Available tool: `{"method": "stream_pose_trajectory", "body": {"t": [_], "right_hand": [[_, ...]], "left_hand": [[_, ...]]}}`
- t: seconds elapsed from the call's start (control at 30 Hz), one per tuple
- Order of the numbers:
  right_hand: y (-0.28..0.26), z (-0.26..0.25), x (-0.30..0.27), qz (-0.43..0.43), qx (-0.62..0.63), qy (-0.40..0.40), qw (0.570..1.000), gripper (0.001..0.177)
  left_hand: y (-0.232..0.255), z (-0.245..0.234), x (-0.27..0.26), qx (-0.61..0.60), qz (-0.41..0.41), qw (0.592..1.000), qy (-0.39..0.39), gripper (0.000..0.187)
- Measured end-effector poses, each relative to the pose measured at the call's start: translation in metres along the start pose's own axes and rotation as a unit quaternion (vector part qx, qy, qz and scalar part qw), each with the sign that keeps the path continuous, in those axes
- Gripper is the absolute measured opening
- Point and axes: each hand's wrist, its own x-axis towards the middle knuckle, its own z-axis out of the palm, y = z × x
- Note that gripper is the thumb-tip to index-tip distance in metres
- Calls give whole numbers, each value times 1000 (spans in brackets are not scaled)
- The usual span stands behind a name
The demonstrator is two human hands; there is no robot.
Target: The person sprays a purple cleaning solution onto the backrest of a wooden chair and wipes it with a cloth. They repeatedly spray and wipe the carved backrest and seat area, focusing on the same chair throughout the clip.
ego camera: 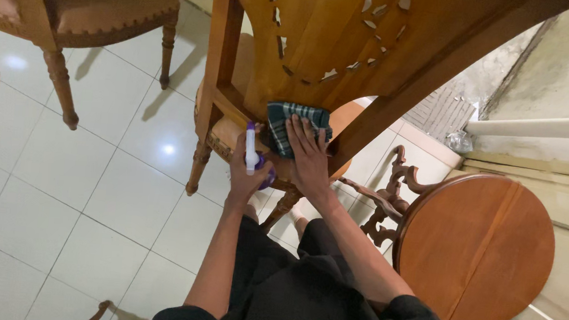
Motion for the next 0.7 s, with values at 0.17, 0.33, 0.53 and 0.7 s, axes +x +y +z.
{"method": "stream_pose_trajectory", "body": {"t": [0.17,0.33,0.53,0.7], "right_hand": [[-8,-53,54,-60,-75,48,994,81],[7,-102,158,-139,-252,128,949,80],[-10,-66,252,-179,-297,90,934,71],[-11,-62,230,-239,-388,64,888,69]], "left_hand": [[14,-6,1,18,-82,996,-39,75],[35,-9,4,-75,-90,991,-60,73],[24,-8,5,-25,-90,994,-59,76],[23,-7,2,6,-6,999,-37,78]]}}
